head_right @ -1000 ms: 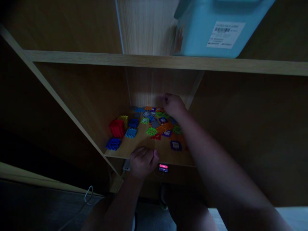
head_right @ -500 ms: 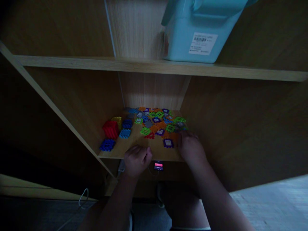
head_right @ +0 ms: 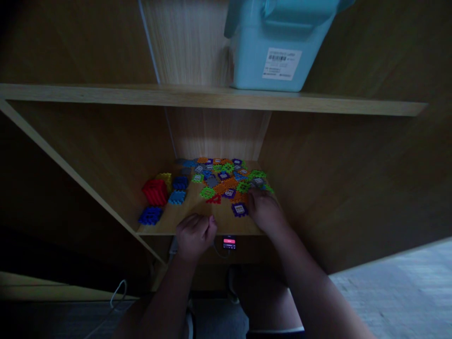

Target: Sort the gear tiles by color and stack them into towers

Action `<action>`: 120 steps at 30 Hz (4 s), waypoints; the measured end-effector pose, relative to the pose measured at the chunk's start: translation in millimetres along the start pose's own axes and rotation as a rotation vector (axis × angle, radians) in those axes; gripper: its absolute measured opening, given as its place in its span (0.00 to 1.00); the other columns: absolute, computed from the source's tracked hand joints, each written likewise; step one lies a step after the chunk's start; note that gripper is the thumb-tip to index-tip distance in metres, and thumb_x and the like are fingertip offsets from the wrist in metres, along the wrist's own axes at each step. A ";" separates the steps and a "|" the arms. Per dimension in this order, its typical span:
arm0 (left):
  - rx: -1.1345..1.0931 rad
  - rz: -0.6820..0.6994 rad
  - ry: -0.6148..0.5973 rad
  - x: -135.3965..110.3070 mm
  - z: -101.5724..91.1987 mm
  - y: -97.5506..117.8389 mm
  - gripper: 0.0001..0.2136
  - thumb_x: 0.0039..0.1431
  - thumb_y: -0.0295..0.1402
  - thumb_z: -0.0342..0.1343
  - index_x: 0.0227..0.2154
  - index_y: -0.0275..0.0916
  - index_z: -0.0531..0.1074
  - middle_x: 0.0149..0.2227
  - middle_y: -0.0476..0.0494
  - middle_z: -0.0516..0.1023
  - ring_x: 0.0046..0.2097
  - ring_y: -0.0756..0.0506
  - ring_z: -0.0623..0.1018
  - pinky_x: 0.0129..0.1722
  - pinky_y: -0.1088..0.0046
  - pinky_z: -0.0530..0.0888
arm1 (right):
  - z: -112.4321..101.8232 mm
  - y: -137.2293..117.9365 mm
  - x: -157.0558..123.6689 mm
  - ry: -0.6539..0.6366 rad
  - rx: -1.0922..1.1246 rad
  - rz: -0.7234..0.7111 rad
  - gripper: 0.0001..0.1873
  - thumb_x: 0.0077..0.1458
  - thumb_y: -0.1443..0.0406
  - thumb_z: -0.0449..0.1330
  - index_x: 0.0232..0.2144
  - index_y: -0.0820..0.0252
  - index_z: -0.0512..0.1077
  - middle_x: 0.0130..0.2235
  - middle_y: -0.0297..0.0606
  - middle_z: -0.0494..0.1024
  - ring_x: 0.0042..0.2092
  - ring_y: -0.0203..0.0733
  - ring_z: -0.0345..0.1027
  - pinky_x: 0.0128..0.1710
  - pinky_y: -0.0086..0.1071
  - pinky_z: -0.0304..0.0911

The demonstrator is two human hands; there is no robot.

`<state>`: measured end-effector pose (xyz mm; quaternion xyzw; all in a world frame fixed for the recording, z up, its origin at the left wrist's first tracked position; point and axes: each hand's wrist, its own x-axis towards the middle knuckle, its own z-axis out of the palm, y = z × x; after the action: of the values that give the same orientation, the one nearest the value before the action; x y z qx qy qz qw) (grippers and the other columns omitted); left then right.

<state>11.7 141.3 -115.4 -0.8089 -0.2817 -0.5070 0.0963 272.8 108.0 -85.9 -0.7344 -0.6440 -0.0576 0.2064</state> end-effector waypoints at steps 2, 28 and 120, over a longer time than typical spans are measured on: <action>0.004 0.000 0.002 0.6 -0.5 0.4 0.18 0.69 0.27 0.57 0.21 0.42 0.66 0.21 0.50 0.70 0.25 0.47 0.71 0.30 0.64 0.65 | -2.3 0.7 5.5 -0.038 -0.019 0.060 0.22 0.72 0.66 0.47 0.59 0.66 0.74 0.54 0.53 0.83 0.56 0.53 0.77 0.60 0.42 0.67; 0.018 -0.021 -0.041 -0.9 -0.1 0.8 0.18 0.70 0.28 0.55 0.21 0.42 0.67 0.21 0.49 0.72 0.26 0.47 0.72 0.31 0.64 0.65 | -8.7 10.0 61.0 -0.311 -0.213 0.208 0.23 0.67 0.50 0.58 0.56 0.53 0.81 0.53 0.48 0.84 0.52 0.55 0.80 0.51 0.41 0.70; -0.413 -0.706 0.001 20.3 -14.4 -6.2 0.19 0.75 0.42 0.50 0.27 0.41 0.70 0.21 0.51 0.71 0.24 0.49 0.71 0.27 0.72 0.62 | 27.7 -108.1 44.3 0.110 1.173 -0.061 0.33 0.50 0.53 0.76 0.45 0.48 0.57 0.56 0.41 0.79 0.56 0.45 0.77 0.59 0.46 0.73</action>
<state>3.8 147.3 -91.7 -0.6647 -0.4342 -0.5553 -0.2476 170.2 168.6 -70.8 -0.4746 -0.5774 0.2644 0.6095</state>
